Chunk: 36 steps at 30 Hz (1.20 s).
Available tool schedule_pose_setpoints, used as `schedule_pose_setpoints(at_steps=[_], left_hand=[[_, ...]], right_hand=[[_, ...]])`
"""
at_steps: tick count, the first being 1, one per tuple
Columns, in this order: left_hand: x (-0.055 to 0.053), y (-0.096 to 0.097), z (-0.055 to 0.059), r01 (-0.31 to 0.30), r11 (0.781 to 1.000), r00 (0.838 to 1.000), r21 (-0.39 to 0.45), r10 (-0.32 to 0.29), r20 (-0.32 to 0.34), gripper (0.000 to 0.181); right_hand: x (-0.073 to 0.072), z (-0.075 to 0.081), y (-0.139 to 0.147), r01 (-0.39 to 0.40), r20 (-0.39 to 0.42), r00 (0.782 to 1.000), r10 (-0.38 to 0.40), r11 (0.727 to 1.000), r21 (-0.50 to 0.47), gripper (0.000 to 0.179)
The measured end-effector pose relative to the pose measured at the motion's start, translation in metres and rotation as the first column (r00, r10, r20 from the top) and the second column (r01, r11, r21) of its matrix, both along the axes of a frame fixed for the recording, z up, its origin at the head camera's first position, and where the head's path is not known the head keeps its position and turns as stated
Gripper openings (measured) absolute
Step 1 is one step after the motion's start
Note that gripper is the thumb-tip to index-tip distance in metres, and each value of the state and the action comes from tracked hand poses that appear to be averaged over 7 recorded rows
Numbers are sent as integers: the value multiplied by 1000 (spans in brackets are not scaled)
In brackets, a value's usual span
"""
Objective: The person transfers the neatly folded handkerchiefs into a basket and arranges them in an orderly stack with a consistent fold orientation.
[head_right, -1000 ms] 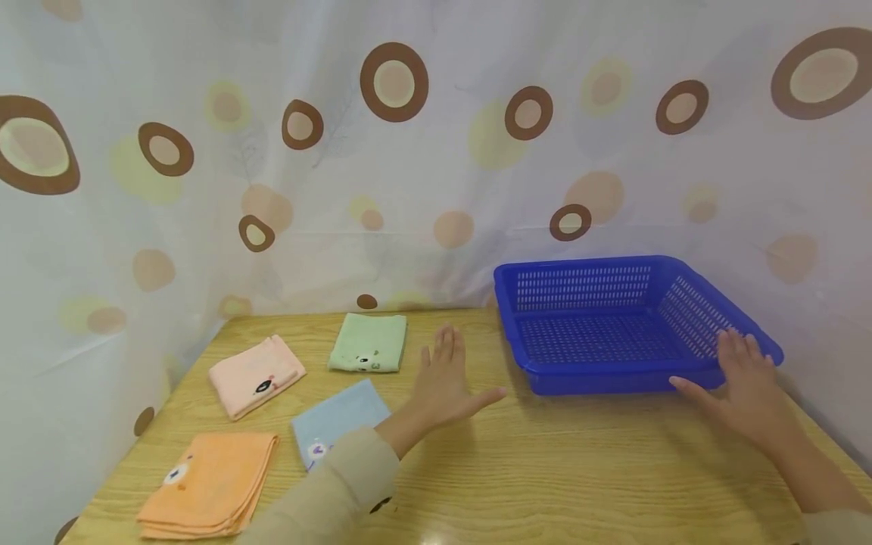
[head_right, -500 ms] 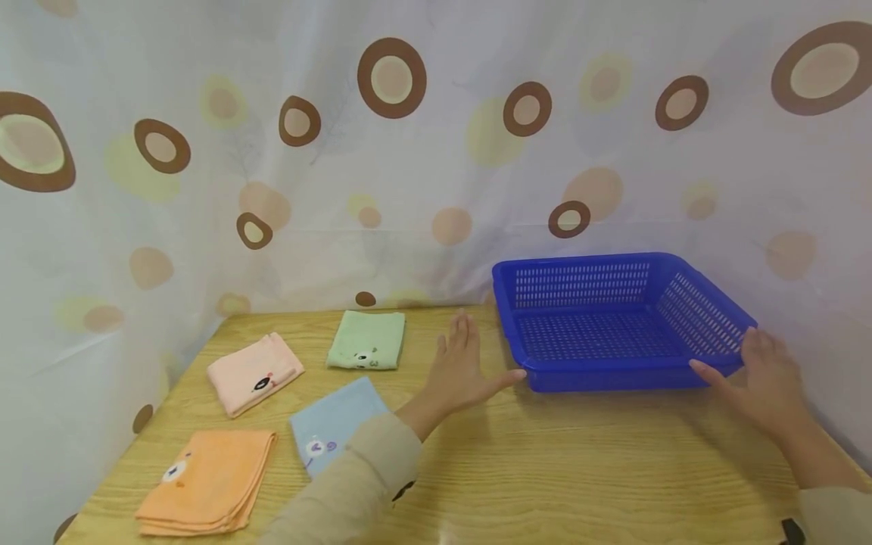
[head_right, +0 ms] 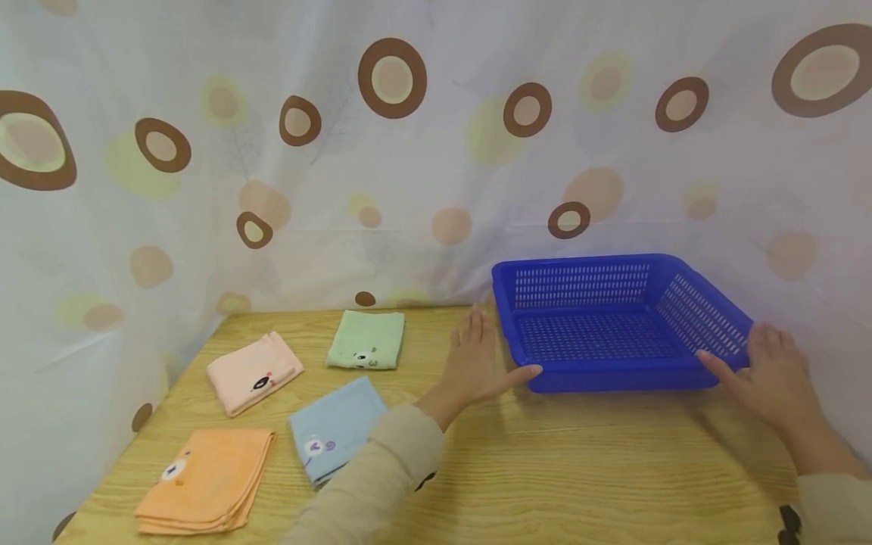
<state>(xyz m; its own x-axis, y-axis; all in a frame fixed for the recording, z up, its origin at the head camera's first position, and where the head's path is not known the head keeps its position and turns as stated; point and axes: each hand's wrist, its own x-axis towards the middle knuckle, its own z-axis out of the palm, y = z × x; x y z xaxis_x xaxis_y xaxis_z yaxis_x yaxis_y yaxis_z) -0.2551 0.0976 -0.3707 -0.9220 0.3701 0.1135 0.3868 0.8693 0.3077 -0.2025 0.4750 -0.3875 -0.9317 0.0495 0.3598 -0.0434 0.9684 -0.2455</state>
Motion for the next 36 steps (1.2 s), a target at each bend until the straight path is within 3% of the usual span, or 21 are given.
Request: schedule_pose_setpoints(at_steps=[6, 12, 15, 19, 36], left_hand=[[-3, 7, 1, -12, 999, 999, -34, 11, -30, 114], [-4, 15, 5, -27, 997, 998, -74, 22, -63, 114], [-4, 21, 8, -11, 995, 997, -100, 3, -80, 113], [-1, 28, 7, 23, 991, 998, -129, -30, -55, 112], [5, 53, -3, 10, 995, 998, -98, -15, -60, 105]], right_hand=[[-7, 0, 3, -7, -15, 1000, 8, 997, 76, 89], [-14, 2, 7, -17, 28, 1000, 14, 994, 109, 84], [-17, 2, 9, -7, 47, 999, 2, 995, 99, 83], [-18, 0, 9, -1, 45, 999, -4, 994, 113, 82], [-24, 4, 3, 6, 102, 995, -17, 994, 105, 82]])
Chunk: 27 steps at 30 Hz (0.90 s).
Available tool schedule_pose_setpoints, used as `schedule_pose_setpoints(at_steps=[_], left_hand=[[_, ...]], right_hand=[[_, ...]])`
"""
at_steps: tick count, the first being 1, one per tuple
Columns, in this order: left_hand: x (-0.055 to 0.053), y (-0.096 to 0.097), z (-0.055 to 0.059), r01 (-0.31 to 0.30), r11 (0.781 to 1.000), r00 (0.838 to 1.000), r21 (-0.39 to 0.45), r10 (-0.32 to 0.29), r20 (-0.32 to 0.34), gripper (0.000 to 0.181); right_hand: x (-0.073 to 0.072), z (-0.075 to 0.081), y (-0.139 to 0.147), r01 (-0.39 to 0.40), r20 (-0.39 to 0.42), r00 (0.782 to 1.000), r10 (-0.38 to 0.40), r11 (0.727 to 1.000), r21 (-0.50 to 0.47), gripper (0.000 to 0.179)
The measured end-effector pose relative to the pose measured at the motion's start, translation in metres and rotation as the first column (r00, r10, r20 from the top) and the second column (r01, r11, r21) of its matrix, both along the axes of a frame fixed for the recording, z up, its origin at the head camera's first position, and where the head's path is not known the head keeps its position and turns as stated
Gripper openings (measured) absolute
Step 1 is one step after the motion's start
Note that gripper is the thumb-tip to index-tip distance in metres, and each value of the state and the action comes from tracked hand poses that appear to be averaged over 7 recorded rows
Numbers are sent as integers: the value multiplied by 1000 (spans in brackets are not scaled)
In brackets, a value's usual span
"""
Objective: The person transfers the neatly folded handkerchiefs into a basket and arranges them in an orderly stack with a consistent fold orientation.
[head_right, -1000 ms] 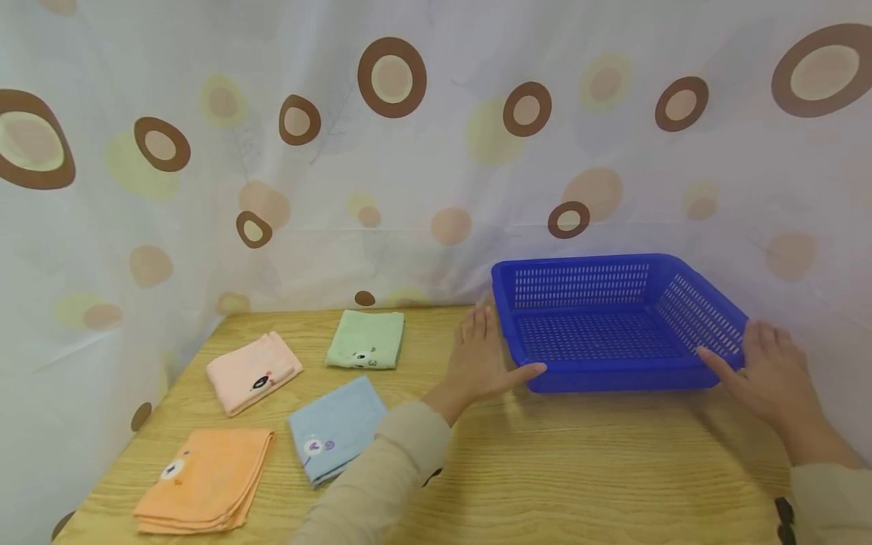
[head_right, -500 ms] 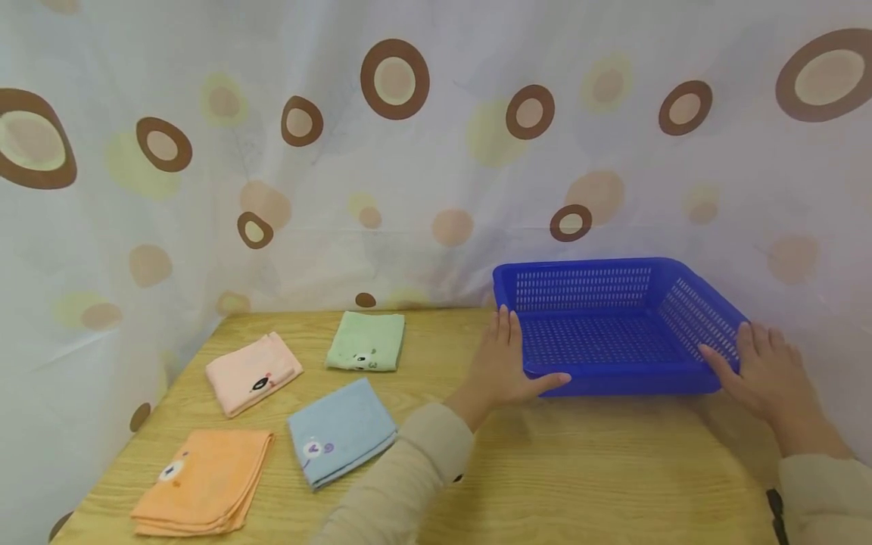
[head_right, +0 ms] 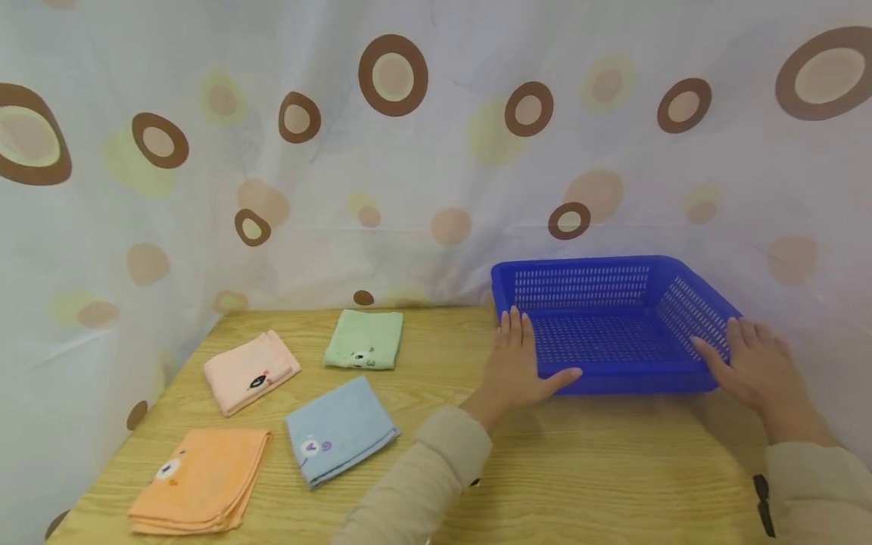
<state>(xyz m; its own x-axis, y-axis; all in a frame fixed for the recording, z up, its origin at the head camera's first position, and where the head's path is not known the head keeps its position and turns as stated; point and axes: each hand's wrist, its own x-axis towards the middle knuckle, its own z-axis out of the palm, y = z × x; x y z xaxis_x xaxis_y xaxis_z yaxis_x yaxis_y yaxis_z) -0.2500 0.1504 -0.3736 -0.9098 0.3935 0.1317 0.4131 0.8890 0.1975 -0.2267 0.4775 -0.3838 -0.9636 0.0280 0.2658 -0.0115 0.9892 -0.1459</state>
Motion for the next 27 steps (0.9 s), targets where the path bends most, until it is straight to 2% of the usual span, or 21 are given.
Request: schedule_pose_setpoints(at_steps=[5, 14, 21, 27], left_hand=[[-2, 2, -2, -24, 1000, 999, 3, 24, -45, 105], [0, 4, -5, -12, 998, 995, -54, 6, -103, 99], [1, 7, -4, -45, 992, 995, -119, 35, -92, 99], [2, 9, -5, -74, 988, 994, -135, 62, -92, 99]], right_hand=[[-3, 1, 1, -13, 20, 1000, 12, 1000, 27, 82], [-2, 1, 1, -6, 63, 998, 5, 1000, 7, 84], [0, 3, 1, -17, 81, 997, 18, 1000, -3, 82], [0, 2, 1, -4, 86, 996, 5, 1000, -6, 83]])
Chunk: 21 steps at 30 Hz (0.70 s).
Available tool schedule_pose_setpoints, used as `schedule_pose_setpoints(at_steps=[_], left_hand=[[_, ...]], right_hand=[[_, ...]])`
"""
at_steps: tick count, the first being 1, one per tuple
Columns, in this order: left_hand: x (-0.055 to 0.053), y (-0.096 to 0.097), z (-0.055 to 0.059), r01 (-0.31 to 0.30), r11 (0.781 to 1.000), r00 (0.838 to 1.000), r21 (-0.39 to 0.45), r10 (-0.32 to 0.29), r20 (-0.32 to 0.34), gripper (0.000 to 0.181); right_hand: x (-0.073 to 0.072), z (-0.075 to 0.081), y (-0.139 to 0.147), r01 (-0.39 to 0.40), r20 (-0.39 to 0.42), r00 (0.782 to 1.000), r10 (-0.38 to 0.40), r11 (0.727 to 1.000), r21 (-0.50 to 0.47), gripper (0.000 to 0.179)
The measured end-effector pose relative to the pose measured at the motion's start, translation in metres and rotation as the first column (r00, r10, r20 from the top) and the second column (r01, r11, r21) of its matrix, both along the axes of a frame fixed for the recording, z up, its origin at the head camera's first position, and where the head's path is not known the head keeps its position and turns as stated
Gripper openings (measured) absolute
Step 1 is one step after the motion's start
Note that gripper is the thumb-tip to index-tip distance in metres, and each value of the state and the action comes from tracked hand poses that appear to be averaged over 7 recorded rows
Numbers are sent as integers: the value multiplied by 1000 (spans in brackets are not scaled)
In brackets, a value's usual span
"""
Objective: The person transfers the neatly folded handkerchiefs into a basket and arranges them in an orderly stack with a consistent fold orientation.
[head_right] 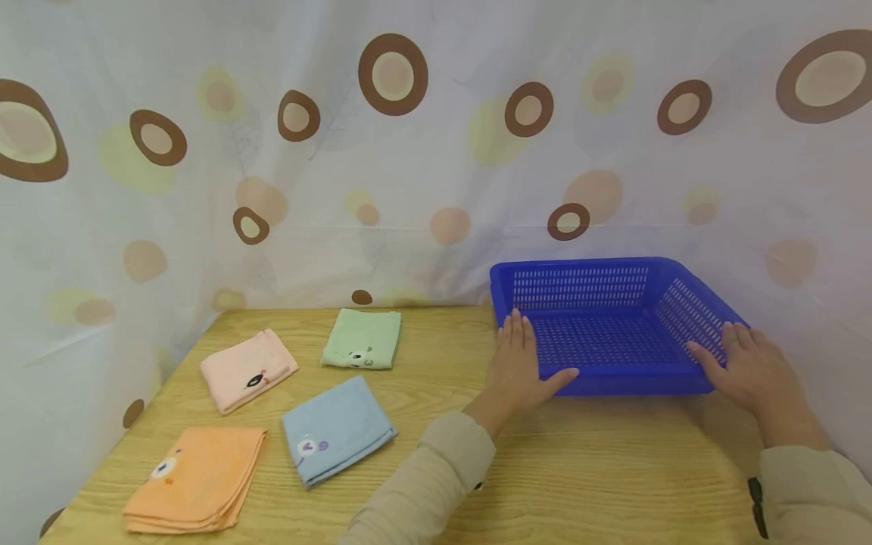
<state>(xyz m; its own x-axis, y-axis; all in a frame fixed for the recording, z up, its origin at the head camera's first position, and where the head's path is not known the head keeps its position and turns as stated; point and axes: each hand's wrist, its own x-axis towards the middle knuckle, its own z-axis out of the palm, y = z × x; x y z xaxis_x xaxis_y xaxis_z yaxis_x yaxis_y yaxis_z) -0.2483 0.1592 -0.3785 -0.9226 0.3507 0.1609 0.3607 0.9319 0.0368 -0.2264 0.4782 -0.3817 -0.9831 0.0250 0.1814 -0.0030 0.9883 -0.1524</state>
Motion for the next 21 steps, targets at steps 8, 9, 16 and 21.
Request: schedule_pose_setpoints(at_steps=[8, 9, 16, 21], left_hand=[[1, -1, -1, -21, 1000, 1000, 4, 21, -10, 98], [1, 0, -2, -19, 1000, 1000, 6, 19, -11, 99], [0, 1, -2, -24, 1000, 1000, 2, 24, -11, 98], [0, 2, -1, -28, 1000, 1000, -10, 28, -8, 98]], right_hand=[[1, 0, -1, 3, 3, 1000, -3, 1000, 8, 84], [1, 0, -1, 5, 3, 1000, -5, 1000, 9, 84], [2, 1, -3, 9, -2, 1000, -9, 1000, 10, 84], [2, 2, -4, 11, -5, 1000, -11, 1000, 6, 84]])
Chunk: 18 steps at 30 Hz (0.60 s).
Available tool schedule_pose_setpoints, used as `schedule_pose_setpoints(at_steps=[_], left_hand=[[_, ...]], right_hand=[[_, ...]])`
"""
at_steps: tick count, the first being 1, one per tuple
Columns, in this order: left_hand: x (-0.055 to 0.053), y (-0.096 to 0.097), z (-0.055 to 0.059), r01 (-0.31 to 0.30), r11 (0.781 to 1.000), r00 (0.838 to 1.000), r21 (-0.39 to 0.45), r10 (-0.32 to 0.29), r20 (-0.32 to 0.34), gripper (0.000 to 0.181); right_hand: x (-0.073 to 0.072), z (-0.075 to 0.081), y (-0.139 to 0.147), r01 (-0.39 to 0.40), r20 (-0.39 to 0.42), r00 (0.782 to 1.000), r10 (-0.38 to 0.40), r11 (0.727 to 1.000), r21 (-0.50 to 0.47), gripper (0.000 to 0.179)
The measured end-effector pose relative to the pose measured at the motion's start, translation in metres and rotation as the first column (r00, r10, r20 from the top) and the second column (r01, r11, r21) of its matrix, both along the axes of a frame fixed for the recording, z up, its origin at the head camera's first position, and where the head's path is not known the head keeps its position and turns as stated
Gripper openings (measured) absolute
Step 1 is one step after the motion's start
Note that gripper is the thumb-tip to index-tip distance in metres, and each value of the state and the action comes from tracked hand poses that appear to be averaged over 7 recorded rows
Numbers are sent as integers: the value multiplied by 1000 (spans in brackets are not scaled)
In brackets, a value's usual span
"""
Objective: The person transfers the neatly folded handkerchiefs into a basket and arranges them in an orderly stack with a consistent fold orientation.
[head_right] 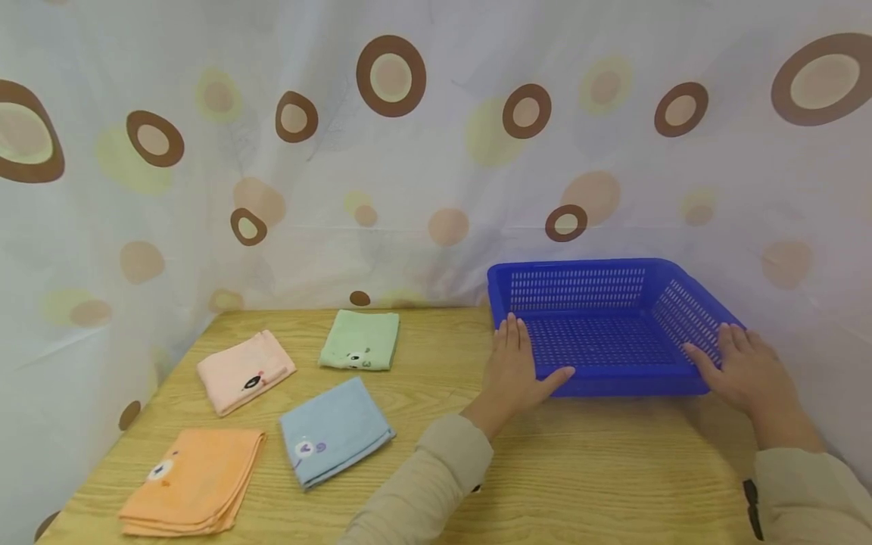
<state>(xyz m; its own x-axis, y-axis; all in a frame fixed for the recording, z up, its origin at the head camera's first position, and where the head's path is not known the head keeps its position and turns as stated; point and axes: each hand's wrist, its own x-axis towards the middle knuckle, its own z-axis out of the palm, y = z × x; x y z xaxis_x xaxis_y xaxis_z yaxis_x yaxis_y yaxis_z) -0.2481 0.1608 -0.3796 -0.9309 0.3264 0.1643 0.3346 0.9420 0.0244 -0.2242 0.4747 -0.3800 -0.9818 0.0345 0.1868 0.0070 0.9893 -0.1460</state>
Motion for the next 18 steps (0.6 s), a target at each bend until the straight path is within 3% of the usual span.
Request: schedule_pose_setpoints(at_steps=[10, 18], left_hand=[[1, -3, 0, 7, 999, 1000, 42, -7, -2, 97], [0, -4, -2, 4, 1000, 1000, 30, -3, -13, 97]], right_hand=[[1, 3, -2, -8, 0, 1000, 8, 1000, 1, 83], [0, 1, -2, -7, -18, 1000, 7, 1000, 7, 83]])
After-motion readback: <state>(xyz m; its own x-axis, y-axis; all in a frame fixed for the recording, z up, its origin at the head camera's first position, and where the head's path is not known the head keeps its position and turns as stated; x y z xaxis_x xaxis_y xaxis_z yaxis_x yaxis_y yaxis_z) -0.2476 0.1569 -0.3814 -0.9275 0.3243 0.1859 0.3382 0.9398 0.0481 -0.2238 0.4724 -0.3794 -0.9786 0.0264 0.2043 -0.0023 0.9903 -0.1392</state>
